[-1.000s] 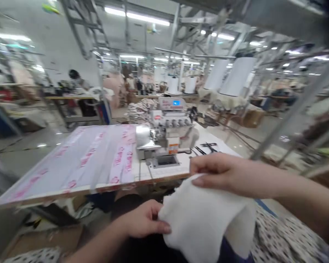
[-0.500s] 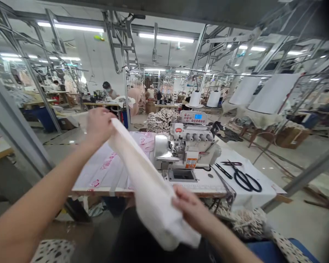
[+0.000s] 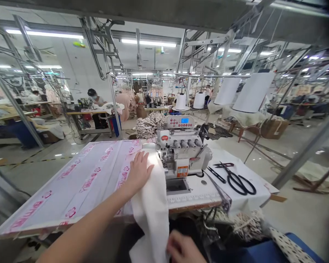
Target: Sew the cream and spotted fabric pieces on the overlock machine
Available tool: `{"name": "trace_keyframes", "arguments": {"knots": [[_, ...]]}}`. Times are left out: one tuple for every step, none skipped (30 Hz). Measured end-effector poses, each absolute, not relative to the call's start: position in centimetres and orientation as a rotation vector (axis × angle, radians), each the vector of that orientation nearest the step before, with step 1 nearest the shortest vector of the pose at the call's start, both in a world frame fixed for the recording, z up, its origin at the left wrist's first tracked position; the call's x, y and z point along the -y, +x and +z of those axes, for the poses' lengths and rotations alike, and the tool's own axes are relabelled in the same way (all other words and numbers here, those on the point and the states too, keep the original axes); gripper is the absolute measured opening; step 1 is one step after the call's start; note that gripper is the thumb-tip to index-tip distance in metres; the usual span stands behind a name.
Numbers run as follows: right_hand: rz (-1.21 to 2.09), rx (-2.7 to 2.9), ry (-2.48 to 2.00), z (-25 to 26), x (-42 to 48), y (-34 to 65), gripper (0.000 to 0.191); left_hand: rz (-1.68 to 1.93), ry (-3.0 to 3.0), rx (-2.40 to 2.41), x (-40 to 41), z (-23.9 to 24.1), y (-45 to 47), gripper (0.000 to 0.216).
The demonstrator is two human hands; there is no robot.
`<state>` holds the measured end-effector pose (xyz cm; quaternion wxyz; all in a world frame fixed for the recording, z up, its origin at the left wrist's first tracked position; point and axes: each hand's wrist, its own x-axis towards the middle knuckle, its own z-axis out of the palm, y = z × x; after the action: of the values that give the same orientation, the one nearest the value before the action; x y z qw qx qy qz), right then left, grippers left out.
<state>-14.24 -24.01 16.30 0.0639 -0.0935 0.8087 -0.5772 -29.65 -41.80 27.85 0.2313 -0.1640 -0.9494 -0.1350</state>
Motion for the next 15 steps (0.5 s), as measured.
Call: {"name": "trace_keyframes", "arguments": {"knots": [[-1.777, -2.506, -0.256, 16.9, 23.7, -15.4, 0.016, -0.368, -0.466, 2.619, 41.8, 27.9, -29.3, 0.042], [-1.835, -2.565, -0.224, 17.6, 23.5, -16.8, 0.016, -0.365, -0.492, 2.63, 41.8, 28.0, -29.0, 0.037], [-1.91, -2.615, -0.19, 18.3, 23.5, -18.2, 0.021, -0.362, -0.532, 2.643, 41.7, 28.1, -28.8, 0.033], [-1.981, -2.629, -0.16, 18.9, 23.7, -19.7, 0.032, -0.356, -0.574, 2.654, 41.6, 28.3, -28.8, 0.029], [-2.038, -2.593, -0.159, 19.3, 24.1, -21.0, 0.042, -0.347, -0.609, 2.659, 41.5, 28.5, -29.0, 0.027], [-2.074, -2.517, -0.18, 19.6, 24.7, -22.1, 0.047, -0.338, -0.627, 2.661, 41.4, 28.8, -29.2, 0.027], [-2.088, -2.429, -0.212, 19.7, 25.4, -22.8, 0.045, -0.329, -0.631, 2.661, 41.3, 29.1, -29.6, 0.028], [-2.087, -2.348, -0.248, 19.7, 26.2, -23.1, 0.037, -0.319, -0.624, 2.662, 41.2, 29.3, -30.0, 0.029], [-2.074, -2.287, -0.278, 19.4, 27.1, -23.0, 0.027, -0.307, -0.613, 2.664, 41.3, 29.5, -30.3, 0.029], [-2.063, -2.233, -0.297, 19.0, 28.0, -22.5, 0.02, -0.3, -0.618, 2.671, 41.3, 29.5, -30.6, 0.029], [-2.066, -2.18, -0.308, 18.4, 28.9, -21.8, 0.018, -0.305, -0.65, 2.682, 41.4, 29.4, -30.6, 0.031], [-2.081, -2.116, -0.314, 17.6, 29.6, -20.8, 0.02, -0.321, -0.704, 2.697, 41.6, 29.2, -30.4, 0.033], [-2.104, -2.032, -0.311, 16.8, 30.1, -19.8, 0.022, -0.347, -0.769, 2.715, 41.8, 28.9, -30.0, 0.036], [-2.123, -1.942, -0.298, 15.9, 30.5, -18.8, 0.024, -0.376, -0.835, 2.737, 42.0, 28.5, -29.4, 0.039], [-2.135, -1.862, -0.277, 15.0, 30.7, -18.0, 0.026, -0.401, -0.888, 2.76, 42.2, 28.2, -28.6, 0.041]]}}
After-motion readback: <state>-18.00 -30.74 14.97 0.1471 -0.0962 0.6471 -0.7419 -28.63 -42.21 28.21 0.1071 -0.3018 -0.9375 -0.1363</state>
